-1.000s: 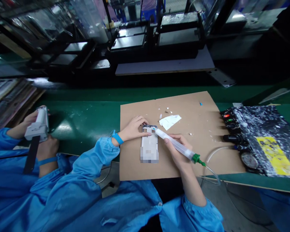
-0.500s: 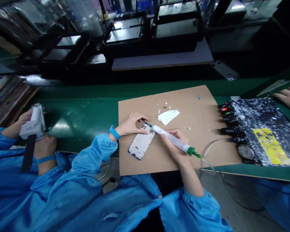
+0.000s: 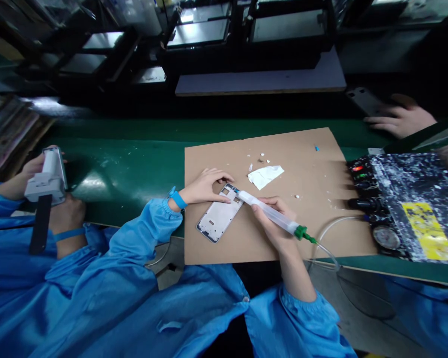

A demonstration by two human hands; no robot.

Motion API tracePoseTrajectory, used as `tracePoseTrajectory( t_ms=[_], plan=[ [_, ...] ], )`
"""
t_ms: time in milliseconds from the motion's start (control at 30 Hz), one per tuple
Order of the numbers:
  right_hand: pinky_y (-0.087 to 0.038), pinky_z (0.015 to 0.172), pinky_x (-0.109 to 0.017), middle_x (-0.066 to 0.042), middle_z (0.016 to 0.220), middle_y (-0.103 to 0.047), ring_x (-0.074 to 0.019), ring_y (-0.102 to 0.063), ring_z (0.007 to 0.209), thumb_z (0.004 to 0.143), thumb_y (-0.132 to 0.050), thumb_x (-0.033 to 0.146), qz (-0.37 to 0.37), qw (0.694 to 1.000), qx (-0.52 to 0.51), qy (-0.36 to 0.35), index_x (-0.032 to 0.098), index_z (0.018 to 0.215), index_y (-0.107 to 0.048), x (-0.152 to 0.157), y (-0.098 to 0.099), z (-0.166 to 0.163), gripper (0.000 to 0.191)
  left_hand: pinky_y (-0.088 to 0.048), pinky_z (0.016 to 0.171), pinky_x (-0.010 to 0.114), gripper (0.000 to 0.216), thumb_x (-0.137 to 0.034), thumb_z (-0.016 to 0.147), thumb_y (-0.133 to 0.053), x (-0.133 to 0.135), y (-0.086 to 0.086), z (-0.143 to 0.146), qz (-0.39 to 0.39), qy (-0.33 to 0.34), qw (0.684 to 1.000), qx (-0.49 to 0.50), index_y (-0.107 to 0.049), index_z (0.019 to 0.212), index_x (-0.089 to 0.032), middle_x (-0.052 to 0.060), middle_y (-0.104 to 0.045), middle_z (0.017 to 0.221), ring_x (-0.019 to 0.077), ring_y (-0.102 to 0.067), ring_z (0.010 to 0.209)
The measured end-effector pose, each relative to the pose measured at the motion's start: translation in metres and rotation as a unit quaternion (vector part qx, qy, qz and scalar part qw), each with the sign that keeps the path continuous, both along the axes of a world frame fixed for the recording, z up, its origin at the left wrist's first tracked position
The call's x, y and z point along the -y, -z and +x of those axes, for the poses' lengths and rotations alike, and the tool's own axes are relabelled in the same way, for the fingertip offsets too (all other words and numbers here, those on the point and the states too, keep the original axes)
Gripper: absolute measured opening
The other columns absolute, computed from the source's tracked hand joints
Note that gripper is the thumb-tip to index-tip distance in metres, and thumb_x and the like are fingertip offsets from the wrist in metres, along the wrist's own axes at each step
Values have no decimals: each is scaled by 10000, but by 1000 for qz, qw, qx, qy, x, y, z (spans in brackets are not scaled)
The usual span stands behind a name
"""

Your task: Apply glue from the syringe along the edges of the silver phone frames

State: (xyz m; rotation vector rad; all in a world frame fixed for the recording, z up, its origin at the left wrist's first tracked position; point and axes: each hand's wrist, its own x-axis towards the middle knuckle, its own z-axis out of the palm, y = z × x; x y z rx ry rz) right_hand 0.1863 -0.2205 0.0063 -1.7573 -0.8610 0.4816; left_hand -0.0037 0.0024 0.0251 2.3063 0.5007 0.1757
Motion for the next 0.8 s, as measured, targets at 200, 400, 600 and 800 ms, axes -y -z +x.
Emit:
tracePoseTrajectory(
  t_ms=[200, 400, 600, 800],
  plan=[
    [-609, 616, -352, -81, 846, -831, -259, -767, 706, 815, -875, 647, -15, 1000, -1, 5, 262, 909, -790, 1, -1, 0, 406, -405, 1104, 462, 625, -628, 805, -957, 0, 2, 0, 8, 1, 1000, 6, -704, 1277, -306, 29, -778, 1321, 298, -688, 1233],
    [-611, 616, -359, -86, 858, -839, -261, -763, 701, 806, -876, 681, -15, 1000, -1, 10, 262, 903, -788, 0, 0, 0, 439, -409, 1102, 466, 616, -631, 818, -945, -1, 4, -1, 10, 4, 1000, 4, -707, 1288, -314, 25, -774, 1323, 304, -688, 1230],
    [-610, 626, -358, -96, 853, -831, -261, -763, 707, 817, -876, 667, -17, 1000, 1, 4, 243, 902, -787, 1, 0, 1, 441, -404, 1103, 452, 615, -605, 813, -966, -1, 3, -1, 1, 3, 1000, 15, -709, 1281, -299, 18, -774, 1305, 289, -691, 1205],
    [-612, 629, -362, -102, 874, -839, -265, -773, 717, 818, -875, 675, -12, 1000, -9, 4, 240, 924, -795, 1, 2, 1, 455, -407, 1105, 458, 614, -597, 800, -971, 1, -1, 0, -2, -3, 1000, 2, -709, 1269, -300, 20, -777, 1307, 288, -691, 1200]
  ],
)
